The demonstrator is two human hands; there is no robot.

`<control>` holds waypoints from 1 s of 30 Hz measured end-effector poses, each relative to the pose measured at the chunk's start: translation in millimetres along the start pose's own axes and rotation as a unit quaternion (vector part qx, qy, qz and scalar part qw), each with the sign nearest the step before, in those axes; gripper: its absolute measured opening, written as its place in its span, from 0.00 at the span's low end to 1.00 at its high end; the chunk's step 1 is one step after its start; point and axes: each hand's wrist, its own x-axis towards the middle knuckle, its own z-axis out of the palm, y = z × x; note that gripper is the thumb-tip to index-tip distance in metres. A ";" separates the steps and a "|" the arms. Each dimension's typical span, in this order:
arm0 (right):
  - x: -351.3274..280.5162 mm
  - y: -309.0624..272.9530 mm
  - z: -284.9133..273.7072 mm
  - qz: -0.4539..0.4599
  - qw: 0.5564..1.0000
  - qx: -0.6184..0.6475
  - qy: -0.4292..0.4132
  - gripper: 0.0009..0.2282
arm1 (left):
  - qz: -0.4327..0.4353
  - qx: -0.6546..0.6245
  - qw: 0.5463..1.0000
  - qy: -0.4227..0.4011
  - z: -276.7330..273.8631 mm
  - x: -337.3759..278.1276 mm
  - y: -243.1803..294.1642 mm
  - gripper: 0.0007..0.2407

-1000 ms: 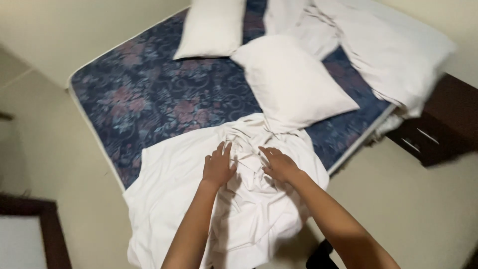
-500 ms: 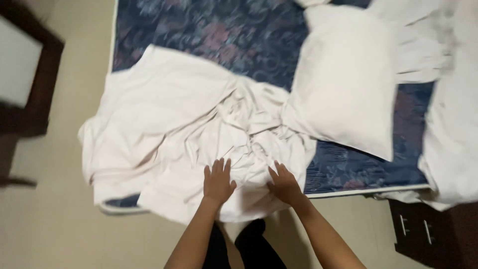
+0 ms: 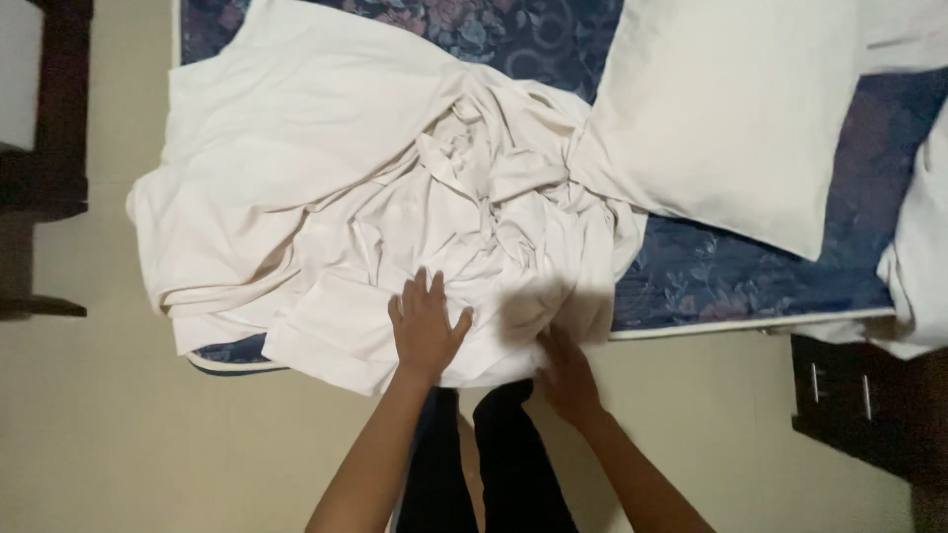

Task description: The person folds a white sheet on a bed with a floral-patterned mattress. They then fold two white pillows and place them on a nearby wooden chair.

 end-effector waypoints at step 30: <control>22.2 -30.4 -22.0 0.117 0.961 -0.062 0.241 0.40 | 0.203 0.003 0.979 0.001 -0.4 70.0 -22.8 0.06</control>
